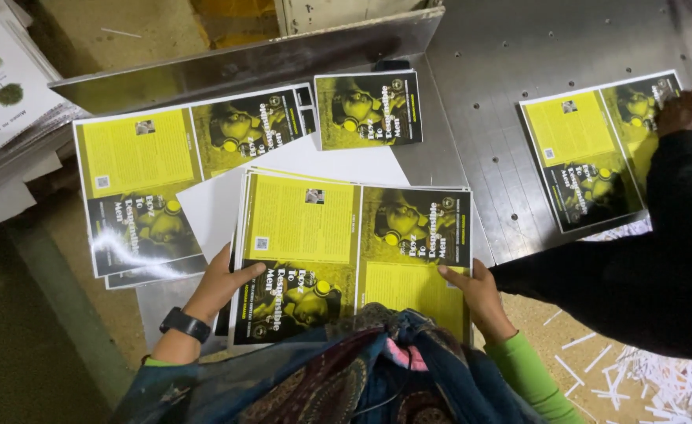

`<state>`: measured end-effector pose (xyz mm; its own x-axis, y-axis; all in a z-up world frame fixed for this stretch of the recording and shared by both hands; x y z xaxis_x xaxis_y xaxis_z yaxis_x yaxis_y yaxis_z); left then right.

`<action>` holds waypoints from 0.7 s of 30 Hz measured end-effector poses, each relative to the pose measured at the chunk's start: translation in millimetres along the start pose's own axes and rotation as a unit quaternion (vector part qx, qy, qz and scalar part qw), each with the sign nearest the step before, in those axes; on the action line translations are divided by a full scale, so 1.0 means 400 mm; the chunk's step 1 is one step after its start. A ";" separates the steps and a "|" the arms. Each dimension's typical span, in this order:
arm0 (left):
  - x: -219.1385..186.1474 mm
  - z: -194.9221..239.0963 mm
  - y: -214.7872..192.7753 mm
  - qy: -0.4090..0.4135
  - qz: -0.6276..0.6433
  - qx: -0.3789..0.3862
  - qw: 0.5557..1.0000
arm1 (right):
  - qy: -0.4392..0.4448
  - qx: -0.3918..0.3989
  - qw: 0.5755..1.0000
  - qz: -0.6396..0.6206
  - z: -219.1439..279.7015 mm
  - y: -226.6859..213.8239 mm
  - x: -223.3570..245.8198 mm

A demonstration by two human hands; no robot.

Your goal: Aligning and stacking printed book covers on an industrial cutting table for trimming.

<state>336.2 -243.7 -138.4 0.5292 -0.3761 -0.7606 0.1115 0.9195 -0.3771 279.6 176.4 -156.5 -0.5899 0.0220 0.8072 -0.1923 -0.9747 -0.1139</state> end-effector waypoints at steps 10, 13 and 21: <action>-0.113 0.130 0.037 0.000 -0.006 -0.076 0.997 | -0.070 0.059 0.995 -0.042 0.137 0.023 0.156; -0.108 0.158 0.024 -0.009 -0.036 -0.155 0.987 | -0.183 0.069 0.978 -0.072 0.054 -0.044 0.098; -0.243 0.209 -0.003 0.273 -0.083 -0.273 0.919 | -0.404 0.141 0.882 -0.198 -0.018 -0.159 0.310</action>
Point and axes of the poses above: each hand's wrist, its own z-axis away from the middle knuckle, its own y-axis out of the palm, x = y × z, the point moved 1 cm from there along -z, towards the middle knuckle, and after that the axes turned 15 degrees about -z, right-handed, at the moved point
